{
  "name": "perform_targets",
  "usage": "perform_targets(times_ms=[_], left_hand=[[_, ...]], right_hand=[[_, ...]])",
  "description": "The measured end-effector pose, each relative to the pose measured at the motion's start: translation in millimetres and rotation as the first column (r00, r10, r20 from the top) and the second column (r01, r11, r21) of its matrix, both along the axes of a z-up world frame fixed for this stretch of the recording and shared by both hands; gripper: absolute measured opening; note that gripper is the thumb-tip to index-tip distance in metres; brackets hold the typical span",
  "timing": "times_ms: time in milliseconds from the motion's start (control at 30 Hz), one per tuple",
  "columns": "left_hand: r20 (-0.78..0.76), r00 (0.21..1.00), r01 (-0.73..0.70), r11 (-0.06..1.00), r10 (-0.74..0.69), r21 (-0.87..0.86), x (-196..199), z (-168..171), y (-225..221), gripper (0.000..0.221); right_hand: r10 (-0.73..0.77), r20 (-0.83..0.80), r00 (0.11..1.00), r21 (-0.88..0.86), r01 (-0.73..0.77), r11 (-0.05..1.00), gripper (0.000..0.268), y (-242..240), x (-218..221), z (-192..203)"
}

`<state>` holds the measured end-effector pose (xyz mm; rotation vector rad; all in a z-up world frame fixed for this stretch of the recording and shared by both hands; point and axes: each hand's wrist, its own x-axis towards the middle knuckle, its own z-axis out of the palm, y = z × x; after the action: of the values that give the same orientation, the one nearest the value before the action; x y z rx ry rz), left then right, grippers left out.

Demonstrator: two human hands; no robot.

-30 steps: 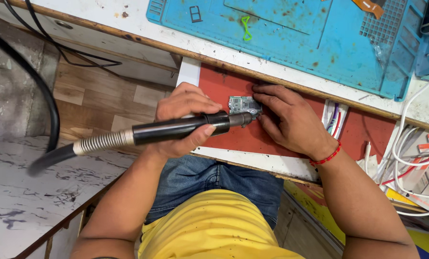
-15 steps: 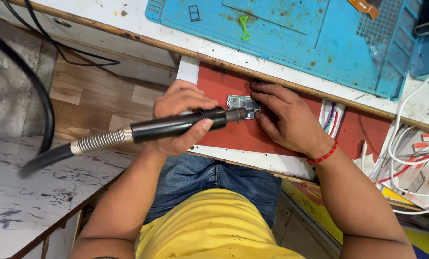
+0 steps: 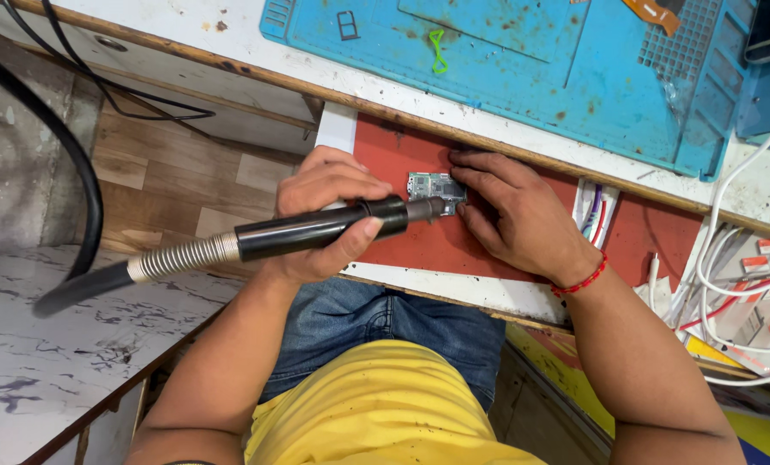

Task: The person uses a hot air gun to heat a small circuit board placed on a red mat. They then use a small brush to clean or apply flux to the board's surface.

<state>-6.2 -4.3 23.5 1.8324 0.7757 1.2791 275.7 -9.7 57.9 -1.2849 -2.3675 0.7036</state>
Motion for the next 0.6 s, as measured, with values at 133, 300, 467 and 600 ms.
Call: perform_targets(times_ms=[133,300,467,600], left_hand=[[0.0,0.997,-0.076,0.996,0.076,-0.049,0.7,4.4,3.1,0.028],[-0.003,0.99,-0.139,0.987,0.139,-0.075,3.8,4.3,2.5,0.027],[-0.01,0.999,-0.031,0.999,0.031,-0.044,2.8,3.5,2.6,0.029],[0.02,0.989,-0.144,0.985,0.147,-0.09,1.9,3.1,2.8,0.029]], right_hand=[[-0.007,0.003,1.0,0.002,0.007,1.0,0.043,1.0,-1.9,0.3],[-0.003,-0.015,1.0,0.003,0.003,1.0,0.042,1.6,-1.0,0.2],[-0.008,0.006,1.0,-0.005,0.008,1.0,0.044,0.0,0.0,0.1],[-0.002,-0.006,1.0,0.0,0.002,1.0,0.043,1.6,-1.7,1.0]])
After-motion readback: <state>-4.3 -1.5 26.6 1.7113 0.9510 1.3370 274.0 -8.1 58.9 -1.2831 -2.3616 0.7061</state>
